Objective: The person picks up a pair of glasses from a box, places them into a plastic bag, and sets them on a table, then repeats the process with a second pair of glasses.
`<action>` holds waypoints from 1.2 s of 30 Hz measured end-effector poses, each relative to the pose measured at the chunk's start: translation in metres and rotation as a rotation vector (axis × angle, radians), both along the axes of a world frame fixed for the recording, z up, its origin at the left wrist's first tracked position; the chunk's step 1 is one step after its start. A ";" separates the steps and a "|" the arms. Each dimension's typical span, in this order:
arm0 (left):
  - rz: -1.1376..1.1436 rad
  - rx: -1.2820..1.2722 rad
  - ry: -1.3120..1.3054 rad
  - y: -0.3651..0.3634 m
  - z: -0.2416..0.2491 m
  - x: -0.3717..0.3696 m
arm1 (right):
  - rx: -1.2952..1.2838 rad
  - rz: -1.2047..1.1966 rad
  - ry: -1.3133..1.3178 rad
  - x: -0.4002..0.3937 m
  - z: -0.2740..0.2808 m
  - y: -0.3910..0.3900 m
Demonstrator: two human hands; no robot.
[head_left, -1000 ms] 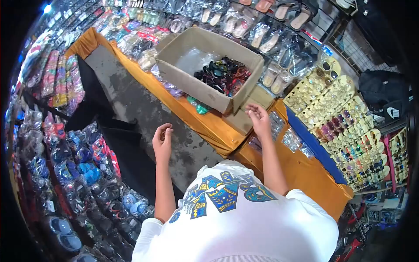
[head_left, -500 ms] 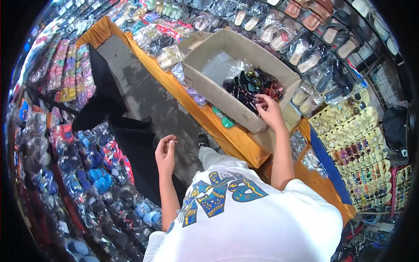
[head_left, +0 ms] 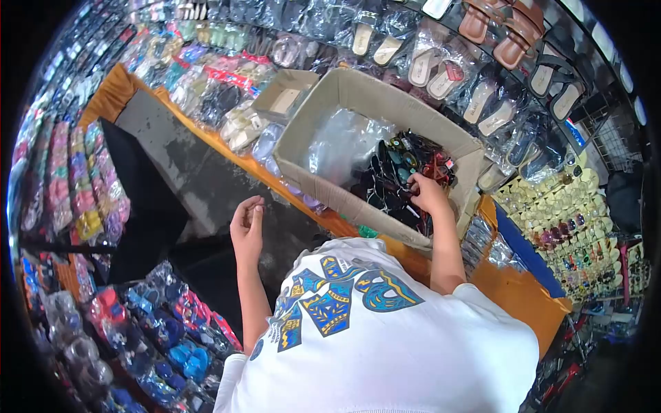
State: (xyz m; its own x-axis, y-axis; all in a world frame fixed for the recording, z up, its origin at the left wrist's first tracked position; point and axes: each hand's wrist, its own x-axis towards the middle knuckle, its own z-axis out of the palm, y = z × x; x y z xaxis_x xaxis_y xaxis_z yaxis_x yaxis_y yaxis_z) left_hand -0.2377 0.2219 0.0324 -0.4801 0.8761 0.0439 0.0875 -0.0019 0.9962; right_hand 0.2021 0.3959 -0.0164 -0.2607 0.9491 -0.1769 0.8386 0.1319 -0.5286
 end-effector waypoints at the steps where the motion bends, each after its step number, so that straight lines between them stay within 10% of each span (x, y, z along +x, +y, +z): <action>1: -0.017 0.015 -0.038 0.012 0.002 0.000 | -0.052 -0.002 0.013 0.001 0.003 0.001; 14: -0.471 0.089 0.510 0.164 0.032 0.048 | 0.119 -0.197 0.275 0.012 0.022 -0.040; 23: -0.708 -0.185 1.228 0.290 -0.064 0.072 | 0.067 -0.300 0.490 0.007 0.023 -0.074; 36: -0.609 0.178 1.890 0.382 -0.119 0.086 | 0.121 -0.309 0.469 0.001 0.016 -0.071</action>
State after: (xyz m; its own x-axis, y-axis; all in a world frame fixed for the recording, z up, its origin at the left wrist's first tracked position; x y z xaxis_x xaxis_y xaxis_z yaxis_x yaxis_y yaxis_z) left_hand -0.1519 0.6036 -0.0866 0.5767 0.8058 0.1347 0.7871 -0.5038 -0.3559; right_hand 0.2032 0.3247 -0.0007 0.0078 1.0000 0.0058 0.5272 0.0008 -0.8497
